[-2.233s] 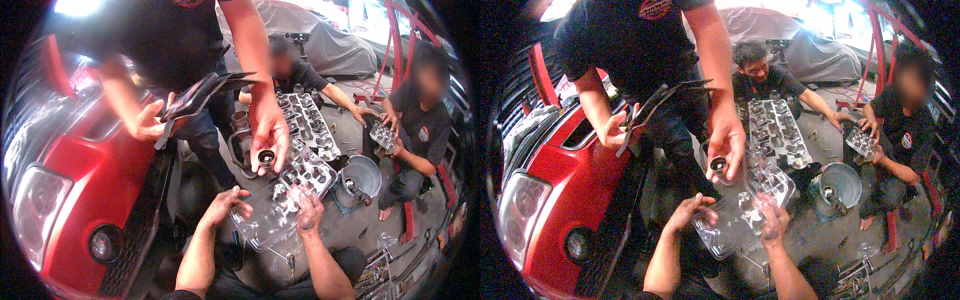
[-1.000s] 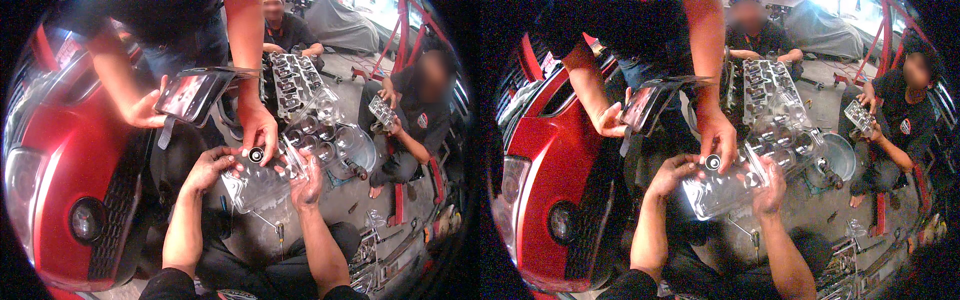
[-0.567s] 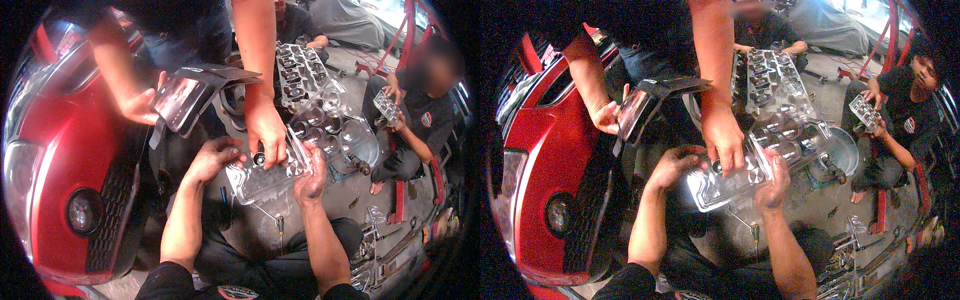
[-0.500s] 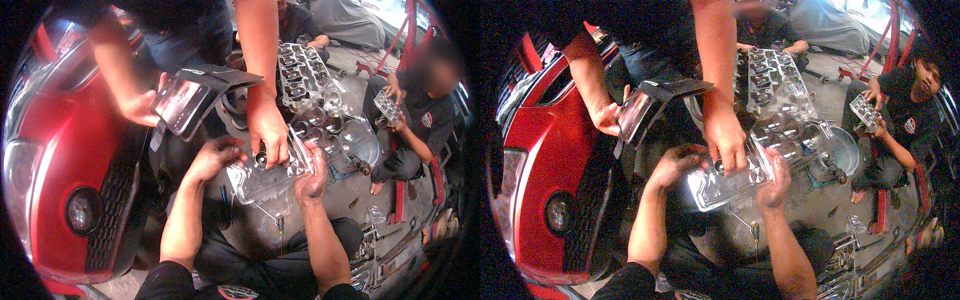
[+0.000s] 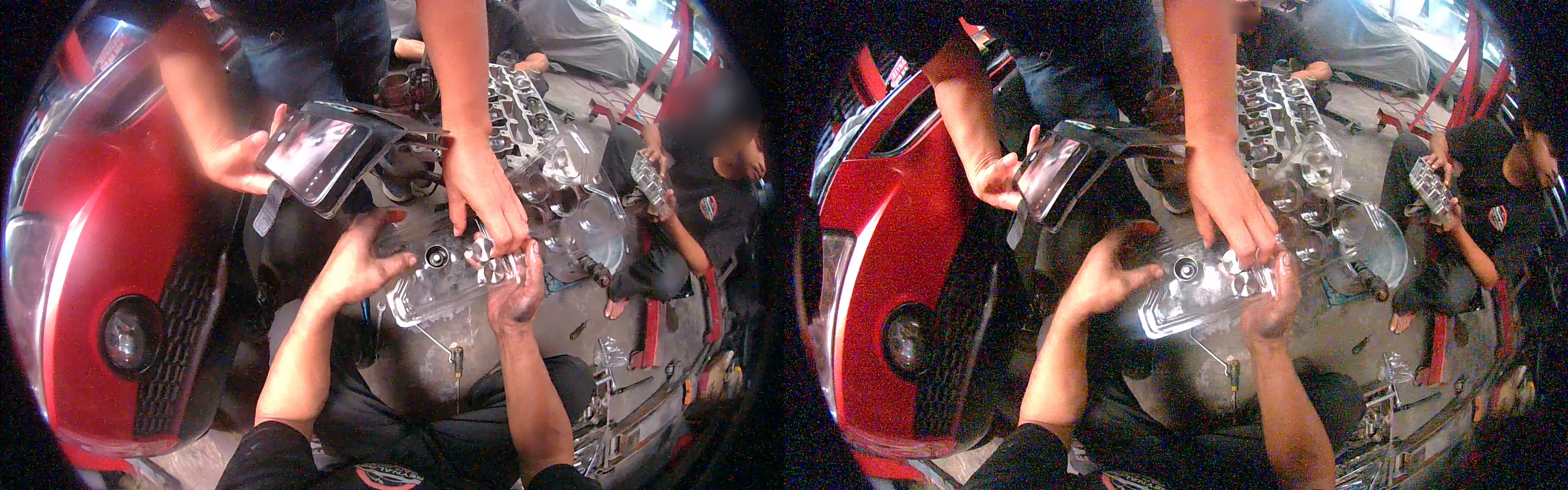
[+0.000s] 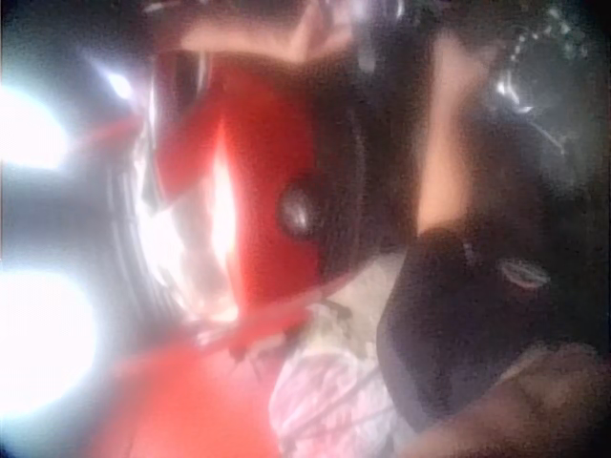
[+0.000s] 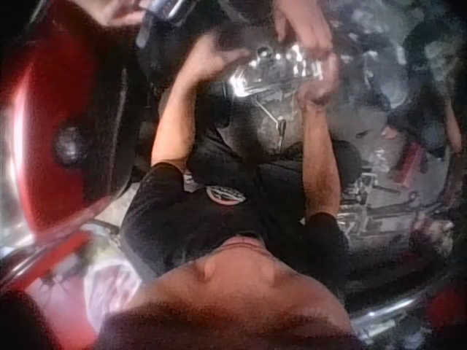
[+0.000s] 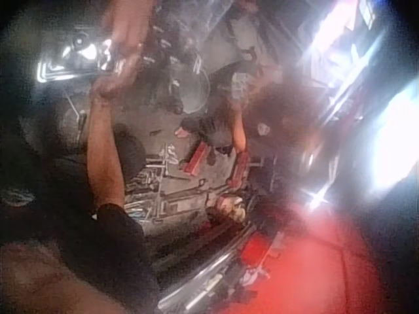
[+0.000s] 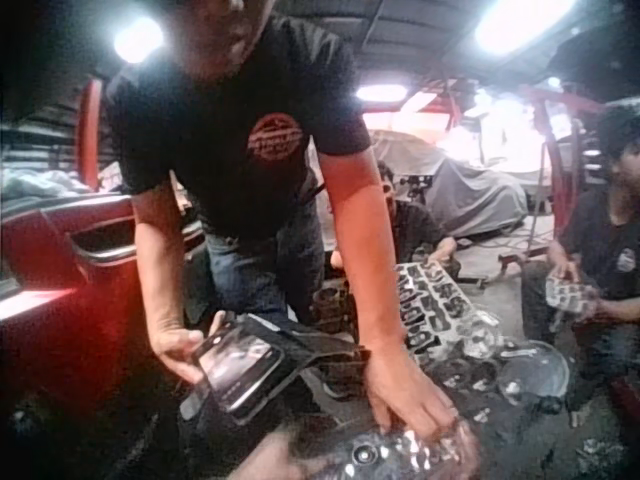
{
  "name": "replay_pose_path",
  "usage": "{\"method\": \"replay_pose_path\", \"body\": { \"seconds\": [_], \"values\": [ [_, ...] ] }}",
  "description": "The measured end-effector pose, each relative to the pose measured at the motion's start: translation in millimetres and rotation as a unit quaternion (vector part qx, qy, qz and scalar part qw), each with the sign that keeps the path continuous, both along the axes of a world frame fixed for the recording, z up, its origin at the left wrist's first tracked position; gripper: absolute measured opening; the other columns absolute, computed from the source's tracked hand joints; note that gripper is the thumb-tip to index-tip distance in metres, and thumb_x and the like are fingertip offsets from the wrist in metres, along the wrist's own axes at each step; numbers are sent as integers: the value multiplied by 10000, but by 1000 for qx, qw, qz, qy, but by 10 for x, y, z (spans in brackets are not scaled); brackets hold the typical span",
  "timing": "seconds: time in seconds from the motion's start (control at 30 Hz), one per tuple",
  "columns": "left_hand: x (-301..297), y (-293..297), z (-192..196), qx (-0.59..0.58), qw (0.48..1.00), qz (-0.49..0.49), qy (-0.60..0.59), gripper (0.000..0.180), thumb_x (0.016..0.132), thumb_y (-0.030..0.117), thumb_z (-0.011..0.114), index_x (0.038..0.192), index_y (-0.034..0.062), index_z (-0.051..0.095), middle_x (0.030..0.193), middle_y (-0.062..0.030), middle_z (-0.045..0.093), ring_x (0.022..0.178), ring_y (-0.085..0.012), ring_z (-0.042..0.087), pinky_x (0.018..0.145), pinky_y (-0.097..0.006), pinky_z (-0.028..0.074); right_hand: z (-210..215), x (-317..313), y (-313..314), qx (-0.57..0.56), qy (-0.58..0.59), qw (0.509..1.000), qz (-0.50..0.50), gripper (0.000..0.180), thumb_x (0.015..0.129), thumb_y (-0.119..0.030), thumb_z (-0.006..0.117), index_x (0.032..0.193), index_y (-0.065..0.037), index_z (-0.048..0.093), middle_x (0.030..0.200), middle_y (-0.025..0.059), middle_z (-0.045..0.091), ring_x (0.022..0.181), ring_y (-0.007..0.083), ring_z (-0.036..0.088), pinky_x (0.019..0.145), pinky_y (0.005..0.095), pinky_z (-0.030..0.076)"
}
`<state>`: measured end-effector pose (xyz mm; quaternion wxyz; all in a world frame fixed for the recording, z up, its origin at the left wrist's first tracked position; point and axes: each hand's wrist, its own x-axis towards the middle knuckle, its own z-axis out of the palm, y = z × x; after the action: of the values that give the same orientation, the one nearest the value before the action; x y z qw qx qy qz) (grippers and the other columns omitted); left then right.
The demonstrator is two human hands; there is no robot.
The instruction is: The person sits on the floor in a garage and assembles small cylindrical engine components into a metallic valve cover. They handle the parts by hand, occasionally referencing a smartphone image held by a coworker, and place the components into the cover and the engine block.
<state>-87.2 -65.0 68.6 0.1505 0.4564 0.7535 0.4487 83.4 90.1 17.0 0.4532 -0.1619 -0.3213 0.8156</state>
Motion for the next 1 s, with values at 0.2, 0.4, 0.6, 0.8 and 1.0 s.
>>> {"method": "replay_pose_path", "body": {
  "seconds": [0.2,0.4,0.6,0.8,1.0],
  "values": [
    [196,65,1,-54,954,-11,295,693,694,344,815,1284,90,552,1336,-203,499,1330,-422,340,1085,-548,305,-74,6,42,-34,-13,999,-7,434,971,-418,487,1227,-70,521,1141,107,610,1024,283,621,840,505,541],
    [311,187,-112,-77,938,30,337,524,703,399,799,1113,102,665,1333,-173,520,1348,-474,300,1105,-593,237,-1,-43,-41,-58,-23,998,1,418,952,-435,518,1191,-94,545,1087,53,613,1010,226,590,847,465,520],
    [163,134,-94,-15,960,12,280,466,676,300,833,1110,191,703,1346,-120,531,1384,-425,248,1114,-590,212,-17,-90,-40,-23,-30,999,-27,497,957,-463,455,1196,-32,525,1057,114,627,915,218,630,796,386,516],
    [80,77,-66,96,974,7,207,514,638,186,865,1123,180,695,1287,-75,591,1364,-386,302,1104,-522,291,61,-133,-36,-23,-56,997,-46,580,950,-496,440,1233,7,498,1041,122,632,934,225,621,813,361,498],
    [73,58,-80,117,977,25,179,470,629,191,869,1045,104,669,1183,-84,646,1251,-338,461,1096,-500,288,56,-105,-53,-17,-30,999,-18,495,972,-470,451,1216,-41,489,1181,141,576,1062,263,597,921,436,490]
  ]
}}
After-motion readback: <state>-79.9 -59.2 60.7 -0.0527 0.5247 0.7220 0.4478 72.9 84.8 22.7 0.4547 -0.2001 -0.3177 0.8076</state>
